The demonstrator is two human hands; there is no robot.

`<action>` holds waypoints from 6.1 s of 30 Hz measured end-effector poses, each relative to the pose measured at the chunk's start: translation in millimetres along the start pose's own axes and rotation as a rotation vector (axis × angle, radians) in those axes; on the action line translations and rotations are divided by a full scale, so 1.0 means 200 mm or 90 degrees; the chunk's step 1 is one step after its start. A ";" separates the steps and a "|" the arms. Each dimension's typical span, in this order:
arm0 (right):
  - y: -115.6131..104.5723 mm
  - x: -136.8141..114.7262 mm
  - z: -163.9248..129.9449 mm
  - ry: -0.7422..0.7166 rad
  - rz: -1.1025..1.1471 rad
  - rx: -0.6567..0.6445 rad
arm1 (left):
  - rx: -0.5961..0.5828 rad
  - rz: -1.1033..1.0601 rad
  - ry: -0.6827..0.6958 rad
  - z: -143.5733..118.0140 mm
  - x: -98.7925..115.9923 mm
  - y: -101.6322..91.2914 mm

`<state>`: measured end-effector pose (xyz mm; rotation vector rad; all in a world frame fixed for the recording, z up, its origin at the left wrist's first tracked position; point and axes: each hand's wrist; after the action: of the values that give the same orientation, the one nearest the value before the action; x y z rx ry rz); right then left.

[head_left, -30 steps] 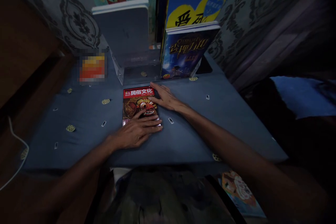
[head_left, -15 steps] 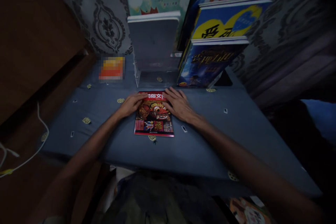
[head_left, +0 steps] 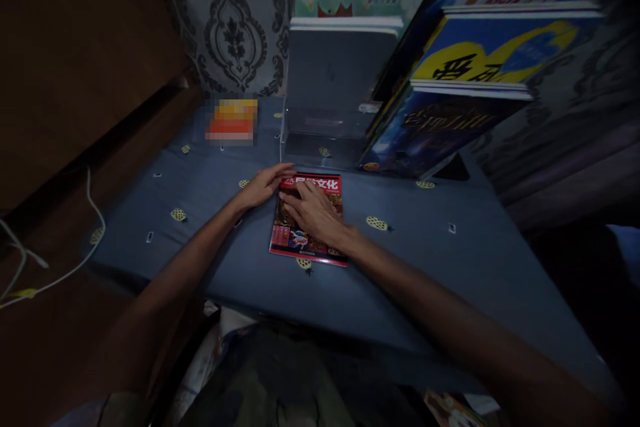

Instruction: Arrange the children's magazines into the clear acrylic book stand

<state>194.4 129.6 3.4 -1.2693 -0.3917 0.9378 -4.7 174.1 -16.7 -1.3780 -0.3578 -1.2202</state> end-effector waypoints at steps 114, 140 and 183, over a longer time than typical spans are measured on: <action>-0.25 -0.01 -0.44 0.109 0.218 0.420 | 0.348 -0.042 -0.141 -0.34 0.54 0.10; -0.37 -0.11 -0.52 0.041 0.254 0.370 | 0.304 0.035 0.047 -0.33 0.79 0.01; -0.63 0.46 0.28 0.145 0.187 0.523 | 0.561 0.362 0.186 0.65 0.56 -0.25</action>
<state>255.3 236.0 115.6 -0.6613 0.3526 1.0325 56.8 250.5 132.5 -0.4680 -0.2242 -0.6302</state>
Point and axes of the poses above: each hand's wrist, its own z-axis towards the middle knuckle, its own y-axis out of the palm, x = y × z, and after that the axes turned 3 degrees about z, right-handed
